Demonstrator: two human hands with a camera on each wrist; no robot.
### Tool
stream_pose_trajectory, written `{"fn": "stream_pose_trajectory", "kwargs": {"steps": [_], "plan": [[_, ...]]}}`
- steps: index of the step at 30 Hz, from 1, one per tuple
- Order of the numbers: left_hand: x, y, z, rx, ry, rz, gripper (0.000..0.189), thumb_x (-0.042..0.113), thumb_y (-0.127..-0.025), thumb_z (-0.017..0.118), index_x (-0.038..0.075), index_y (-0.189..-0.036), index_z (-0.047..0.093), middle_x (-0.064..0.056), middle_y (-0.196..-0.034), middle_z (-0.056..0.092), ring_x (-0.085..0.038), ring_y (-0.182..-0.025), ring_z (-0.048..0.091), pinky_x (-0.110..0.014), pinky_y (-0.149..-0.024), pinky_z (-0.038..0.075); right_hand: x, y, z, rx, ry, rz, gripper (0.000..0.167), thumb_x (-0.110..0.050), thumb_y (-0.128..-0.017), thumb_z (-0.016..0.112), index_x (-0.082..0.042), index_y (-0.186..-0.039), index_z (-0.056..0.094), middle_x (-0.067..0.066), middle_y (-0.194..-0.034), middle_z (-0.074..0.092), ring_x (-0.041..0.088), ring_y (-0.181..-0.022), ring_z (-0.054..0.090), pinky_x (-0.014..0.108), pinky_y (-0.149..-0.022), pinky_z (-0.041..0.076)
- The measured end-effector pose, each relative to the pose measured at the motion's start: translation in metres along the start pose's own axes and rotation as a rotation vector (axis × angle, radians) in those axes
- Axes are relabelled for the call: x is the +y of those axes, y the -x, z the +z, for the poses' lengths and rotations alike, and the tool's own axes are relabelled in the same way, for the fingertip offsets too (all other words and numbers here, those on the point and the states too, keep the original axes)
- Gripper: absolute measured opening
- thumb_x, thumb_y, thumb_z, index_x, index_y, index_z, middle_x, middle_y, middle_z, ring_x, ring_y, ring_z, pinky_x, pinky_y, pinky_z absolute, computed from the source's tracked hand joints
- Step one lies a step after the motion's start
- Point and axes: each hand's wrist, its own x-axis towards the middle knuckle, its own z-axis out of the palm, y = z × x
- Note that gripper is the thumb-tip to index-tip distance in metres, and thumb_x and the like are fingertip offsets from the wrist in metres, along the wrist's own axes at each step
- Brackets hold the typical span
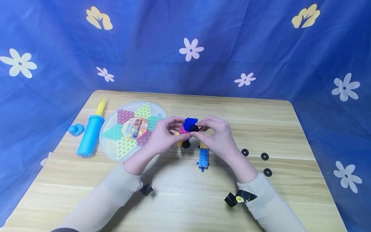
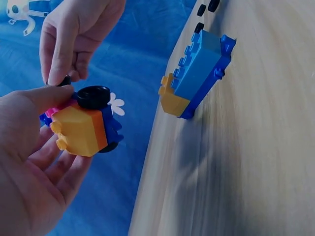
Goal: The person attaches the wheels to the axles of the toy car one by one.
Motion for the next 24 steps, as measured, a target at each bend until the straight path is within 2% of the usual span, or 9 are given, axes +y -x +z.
{"fn": "stream_pose_trajectory", "kwargs": {"steps": [6, 11, 14, 19, 24], "plan": [[0.002, 0.000, -0.002, -0.009, -0.074, 0.054, 0.044, 0.020, -0.084, 0.094, 0.013, -0.123, 0.076, 0.005, -0.100, 0.076, -0.015, -0.091, 0.071, -0.037, -0.079, 0.061, 0.000, 0.001, -0.008, -0.049, -0.001, 0.068, 0.038, -0.007, -0.074, 0.099, -0.004, -0.106, 0.078, 0.005, -0.099, 0.074, 0.018, -0.081, 0.072, 0.026, -0.079, 0.061], [0.006, -0.001, -0.004, -0.035, -0.202, 0.113, 0.044, 0.021, -0.082, 0.095, 0.015, -0.123, 0.079, 0.006, -0.104, 0.077, -0.011, -0.088, 0.070, -0.031, -0.075, 0.059, -0.001, -0.002, -0.013, -0.169, 0.001, 0.174, 0.052, -0.016, -0.080, 0.096, -0.007, -0.125, 0.072, 0.002, -0.117, 0.069, 0.017, -0.094, 0.070, 0.032, -0.084, 0.062], [0.008, -0.001, -0.005, -0.064, -0.304, 0.145, 0.045, 0.025, -0.083, 0.094, 0.017, -0.125, 0.079, 0.005, -0.110, 0.077, -0.009, -0.089, 0.069, -0.029, -0.074, 0.058, -0.001, -0.004, -0.013, -0.239, -0.021, 0.202, 0.056, -0.017, -0.084, 0.094, -0.007, -0.132, 0.069, 0.002, -0.123, 0.067, 0.017, -0.100, 0.070, 0.033, -0.086, 0.062], [0.009, -0.003, -0.006, -0.093, -0.428, 0.190, 0.046, 0.028, -0.083, 0.093, 0.022, -0.126, 0.079, 0.004, -0.116, 0.077, -0.007, -0.090, 0.068, -0.027, -0.074, 0.056, 0.002, -0.005, -0.014, -0.313, -0.059, 0.193, 0.049, -0.015, -0.086, 0.092, -0.006, -0.130, 0.072, 0.003, -0.122, 0.068, 0.019, -0.102, 0.071, 0.037, -0.086, 0.062], [0.010, -0.004, -0.007, -0.108, -0.468, 0.224, 0.046, 0.028, -0.084, 0.093, 0.023, -0.128, 0.079, 0.005, -0.115, 0.077, -0.005, -0.088, 0.067, -0.027, -0.072, 0.054, 0.005, -0.004, -0.013, -0.364, -0.060, 0.200, 0.042, -0.016, -0.088, 0.090, -0.008, -0.126, 0.075, 0.000, -0.121, 0.071, 0.018, -0.101, 0.072, 0.037, -0.087, 0.062]]}}
